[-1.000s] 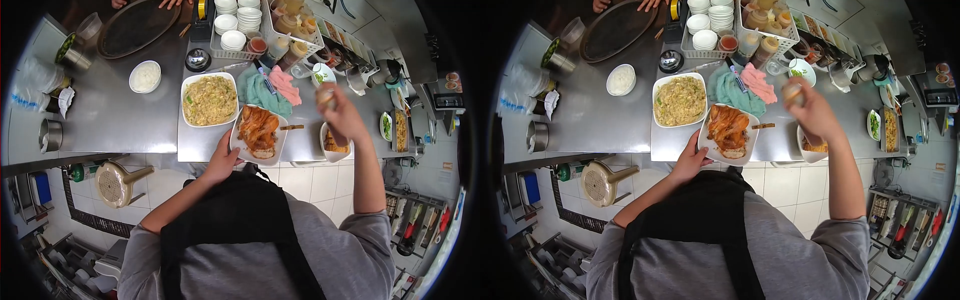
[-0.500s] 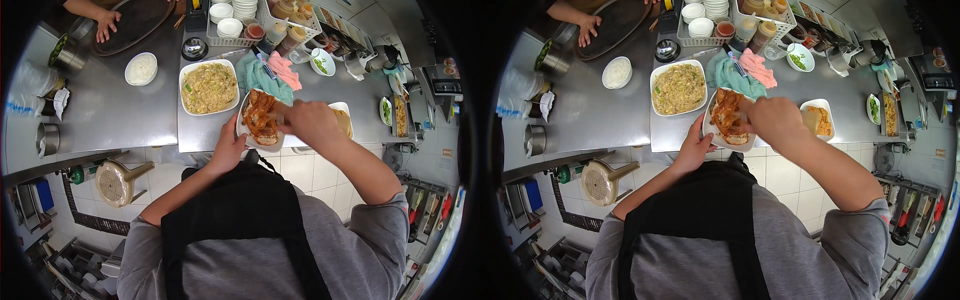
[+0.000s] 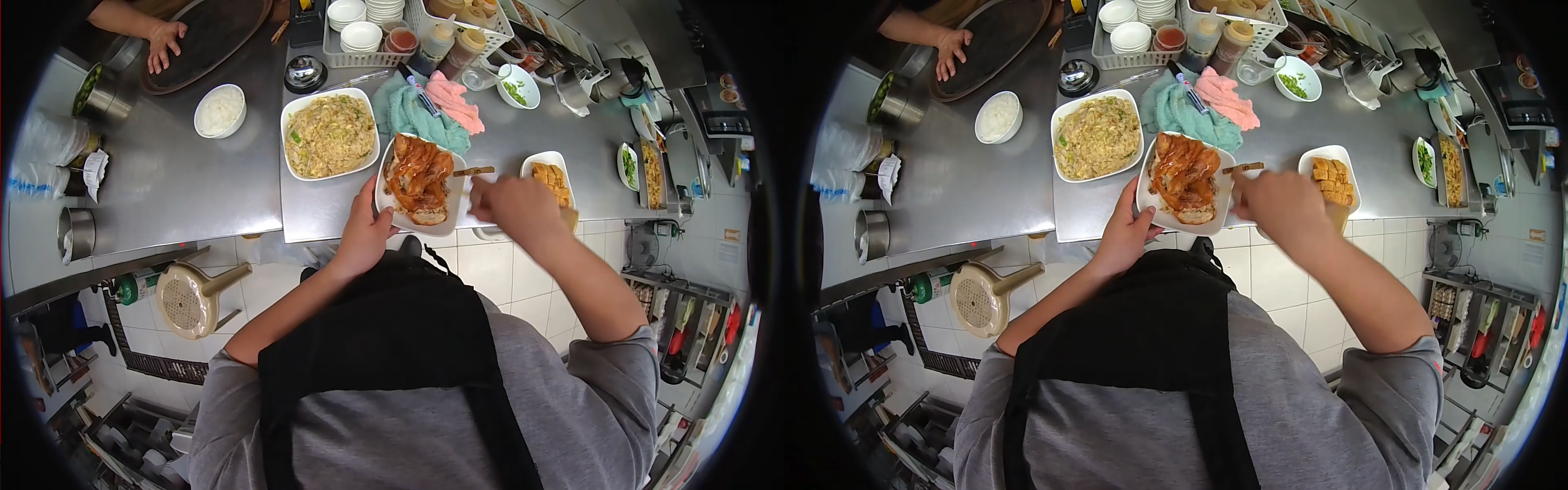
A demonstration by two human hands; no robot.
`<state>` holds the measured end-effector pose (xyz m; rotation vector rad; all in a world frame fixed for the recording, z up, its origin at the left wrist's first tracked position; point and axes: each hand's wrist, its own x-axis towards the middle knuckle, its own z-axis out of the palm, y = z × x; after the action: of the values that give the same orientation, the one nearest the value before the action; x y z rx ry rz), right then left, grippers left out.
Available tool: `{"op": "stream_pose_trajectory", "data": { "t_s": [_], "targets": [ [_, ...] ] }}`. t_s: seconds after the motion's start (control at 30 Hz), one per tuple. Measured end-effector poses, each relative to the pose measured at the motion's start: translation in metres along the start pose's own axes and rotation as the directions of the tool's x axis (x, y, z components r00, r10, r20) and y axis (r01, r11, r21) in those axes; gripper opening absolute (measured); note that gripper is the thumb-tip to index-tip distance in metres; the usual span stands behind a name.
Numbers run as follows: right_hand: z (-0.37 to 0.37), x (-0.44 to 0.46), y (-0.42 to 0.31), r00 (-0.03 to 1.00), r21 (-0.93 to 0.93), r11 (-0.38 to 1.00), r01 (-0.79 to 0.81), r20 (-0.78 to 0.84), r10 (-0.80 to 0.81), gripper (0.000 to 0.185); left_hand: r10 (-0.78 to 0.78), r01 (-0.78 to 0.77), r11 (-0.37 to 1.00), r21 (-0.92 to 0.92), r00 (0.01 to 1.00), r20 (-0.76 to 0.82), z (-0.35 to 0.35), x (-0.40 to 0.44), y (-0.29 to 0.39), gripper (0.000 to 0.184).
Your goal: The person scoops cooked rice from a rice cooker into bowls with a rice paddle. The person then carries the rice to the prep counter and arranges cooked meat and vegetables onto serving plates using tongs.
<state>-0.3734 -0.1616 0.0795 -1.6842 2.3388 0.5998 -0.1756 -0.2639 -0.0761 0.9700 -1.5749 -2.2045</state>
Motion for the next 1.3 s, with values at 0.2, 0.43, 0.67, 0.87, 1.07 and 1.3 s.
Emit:
{"op": "stream_pose_trajectory", "data": {
  "t_s": [0.2, 0.43, 0.67, 0.87, 1.07, 1.3],
  "targets": [
    [0.012, -0.006, 0.003, 0.995, 0.086, 0.996, -0.037, 0.091, 0.029, 0.034, -0.03, 0.03, 0.998, -0.05, 1.0, 0.005, 0.003, -0.004, 0.008, 0.057],
    [0.043, -0.015, 0.003, 0.996, 0.183, 0.982, -0.047, 0.078, 0.033, 0.037, -0.027, 0.026, 0.997, -0.079, 1.0, -0.003, 0.004, -0.003, 0.009, 0.058],
    [0.071, -0.026, -0.004, 0.988, 0.553, 0.819, -0.153, 0.103, 0.115, 0.045, -0.041, 0.039, 0.996, -0.085, 0.999, -0.018, 0.004, -0.005, 0.008, 0.058],
    [0.08, -0.035, 0.033, 0.975, 0.965, -0.164, 0.205, -0.187, 0.121, 0.039, -0.189, 0.187, 0.947, -0.262, 0.982, 0.018, -0.006, -0.017, 0.013, 0.056],
    [0.03, 0.073, 0.093, 0.613, 0.805, 0.24, 0.542, -0.575, 0.542, 0.05, -0.18, 0.178, 0.933, -0.311, 0.983, 0.022, -0.017, -0.038, 0.029, 0.055],
    [0.09, 0.145, 0.104, 0.609, 0.867, 0.317, 0.385, -0.497, 0.618, 0.062, -0.158, 0.109, 0.948, -0.298, 0.977, -0.145, -0.03, -0.069, 0.036, 0.054]
  ]
}}
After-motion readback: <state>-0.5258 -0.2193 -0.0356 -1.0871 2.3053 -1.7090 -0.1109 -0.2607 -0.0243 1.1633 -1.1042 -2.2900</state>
